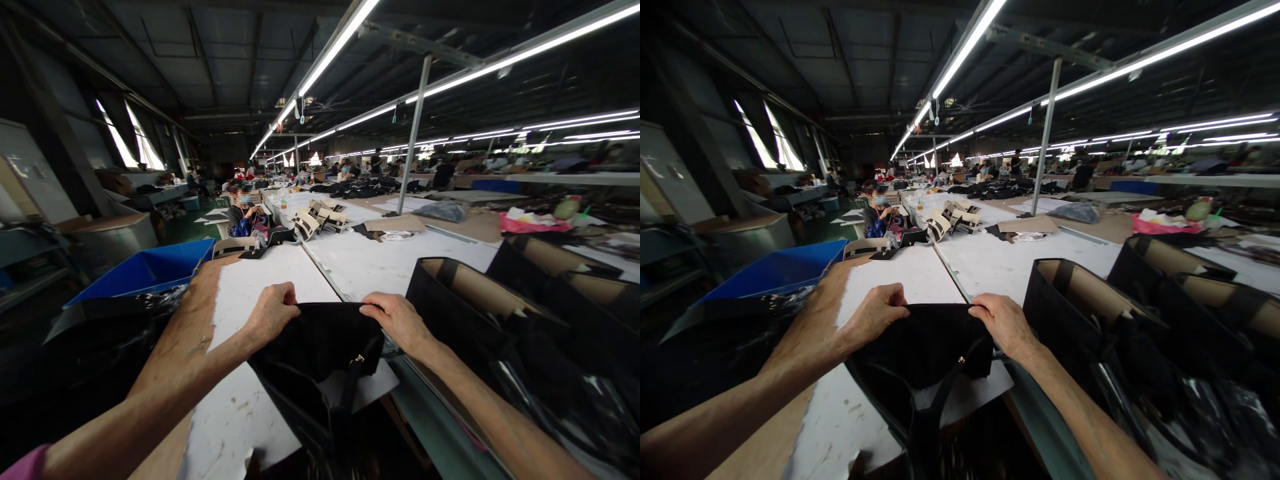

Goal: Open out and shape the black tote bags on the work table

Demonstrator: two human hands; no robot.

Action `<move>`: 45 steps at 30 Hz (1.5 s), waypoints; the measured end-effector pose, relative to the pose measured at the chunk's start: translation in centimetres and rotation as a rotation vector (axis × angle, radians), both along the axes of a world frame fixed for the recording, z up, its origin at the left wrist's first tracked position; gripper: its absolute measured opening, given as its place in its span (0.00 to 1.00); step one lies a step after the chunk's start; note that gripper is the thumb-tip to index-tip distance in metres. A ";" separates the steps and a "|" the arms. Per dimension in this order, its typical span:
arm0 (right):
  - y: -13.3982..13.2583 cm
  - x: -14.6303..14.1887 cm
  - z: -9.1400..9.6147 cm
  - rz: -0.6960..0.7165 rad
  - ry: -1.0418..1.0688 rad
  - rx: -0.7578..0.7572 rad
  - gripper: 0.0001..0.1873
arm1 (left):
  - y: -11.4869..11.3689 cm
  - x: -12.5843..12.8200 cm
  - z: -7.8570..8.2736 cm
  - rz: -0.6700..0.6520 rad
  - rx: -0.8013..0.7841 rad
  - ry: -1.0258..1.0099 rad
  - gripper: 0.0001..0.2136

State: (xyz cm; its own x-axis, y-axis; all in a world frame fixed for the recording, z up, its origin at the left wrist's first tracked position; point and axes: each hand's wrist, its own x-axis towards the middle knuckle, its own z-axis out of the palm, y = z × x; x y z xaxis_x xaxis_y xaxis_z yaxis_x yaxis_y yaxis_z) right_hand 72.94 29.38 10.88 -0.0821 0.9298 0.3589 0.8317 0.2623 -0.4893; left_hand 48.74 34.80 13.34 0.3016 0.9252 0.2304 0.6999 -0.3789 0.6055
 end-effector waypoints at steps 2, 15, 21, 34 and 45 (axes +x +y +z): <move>-0.1 0.2 0.1 -0.004 0.014 -0.013 0.11 | 0.2 0.0 -0.1 -0.035 -0.022 -0.037 0.04; 1.3 1.0 0.1 0.025 0.192 -0.235 0.13 | 1.6 -0.2 0.3 -0.282 -0.364 -0.099 0.12; 1.8 -0.4 1.7 0.005 0.007 -0.237 0.14 | 1.7 -0.2 0.3 -0.270 -0.354 -0.070 0.13; 3.1 -4.0 2.7 0.088 -0.085 -0.219 0.11 | 1.1 -0.1 0.5 -0.262 -0.326 -0.074 0.13; 4.2 -5.2 2.2 0.244 -0.115 -0.236 0.10 | 1.5 -0.1 0.2 -0.287 -0.341 -0.104 0.13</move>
State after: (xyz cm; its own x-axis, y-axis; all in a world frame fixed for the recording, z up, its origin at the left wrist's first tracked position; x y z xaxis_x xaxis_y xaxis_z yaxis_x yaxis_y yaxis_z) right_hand 67.77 33.53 13.11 -0.3394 0.9340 0.1116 0.8119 0.3508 -0.4668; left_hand 48.63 36.30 13.50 0.5480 0.8359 -0.0302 0.5248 -0.3155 0.7906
